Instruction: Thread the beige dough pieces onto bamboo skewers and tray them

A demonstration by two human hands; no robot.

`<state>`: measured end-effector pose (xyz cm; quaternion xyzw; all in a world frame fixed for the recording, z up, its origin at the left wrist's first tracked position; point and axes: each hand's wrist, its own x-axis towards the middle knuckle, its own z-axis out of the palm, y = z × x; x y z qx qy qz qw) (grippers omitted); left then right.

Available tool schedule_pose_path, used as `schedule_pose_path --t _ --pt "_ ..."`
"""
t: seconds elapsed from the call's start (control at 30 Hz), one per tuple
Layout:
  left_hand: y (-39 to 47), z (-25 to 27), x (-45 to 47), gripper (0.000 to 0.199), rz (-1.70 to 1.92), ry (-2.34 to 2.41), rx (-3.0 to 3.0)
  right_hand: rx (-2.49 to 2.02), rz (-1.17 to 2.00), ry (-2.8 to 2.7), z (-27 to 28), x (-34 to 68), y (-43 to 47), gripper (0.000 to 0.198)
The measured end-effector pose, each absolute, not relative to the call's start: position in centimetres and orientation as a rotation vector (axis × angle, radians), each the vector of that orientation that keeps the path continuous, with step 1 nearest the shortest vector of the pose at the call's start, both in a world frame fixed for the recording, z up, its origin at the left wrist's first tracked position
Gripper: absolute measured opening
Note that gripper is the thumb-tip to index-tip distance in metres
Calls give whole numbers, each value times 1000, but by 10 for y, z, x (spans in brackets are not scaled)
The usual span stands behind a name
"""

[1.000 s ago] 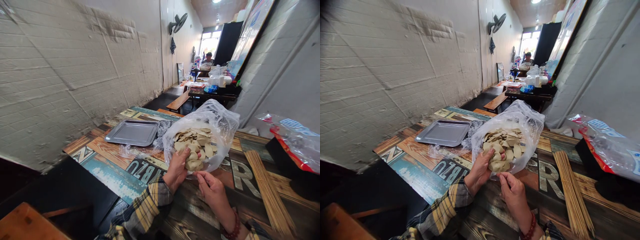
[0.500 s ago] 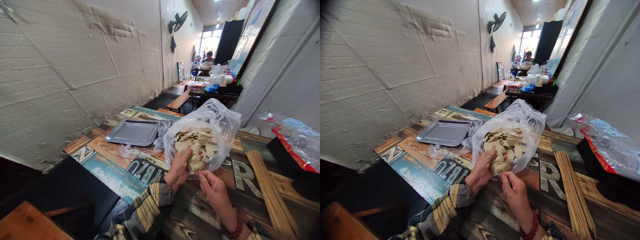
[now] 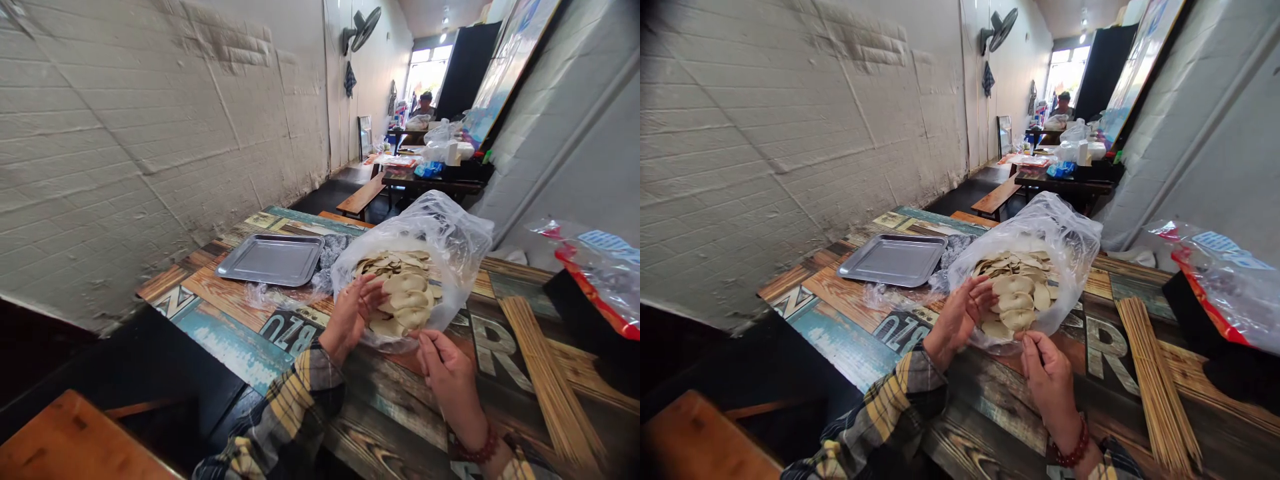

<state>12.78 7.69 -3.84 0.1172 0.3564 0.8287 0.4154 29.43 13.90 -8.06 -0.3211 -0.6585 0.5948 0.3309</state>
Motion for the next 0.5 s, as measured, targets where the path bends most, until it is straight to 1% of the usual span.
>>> schedule_pose_path --t 0.1,0.2,0.5 --pt "71 -36 105 34 2193 1042 310 -848 1692 -1583 -76 293 141 37" --pt "69 -35 90 30 2197 1268 408 -869 1733 -1502 -73 293 143 37" --pt "88 -63 72 18 1787 2062 1023 -876 1744 -1507 -75 292 143 36"
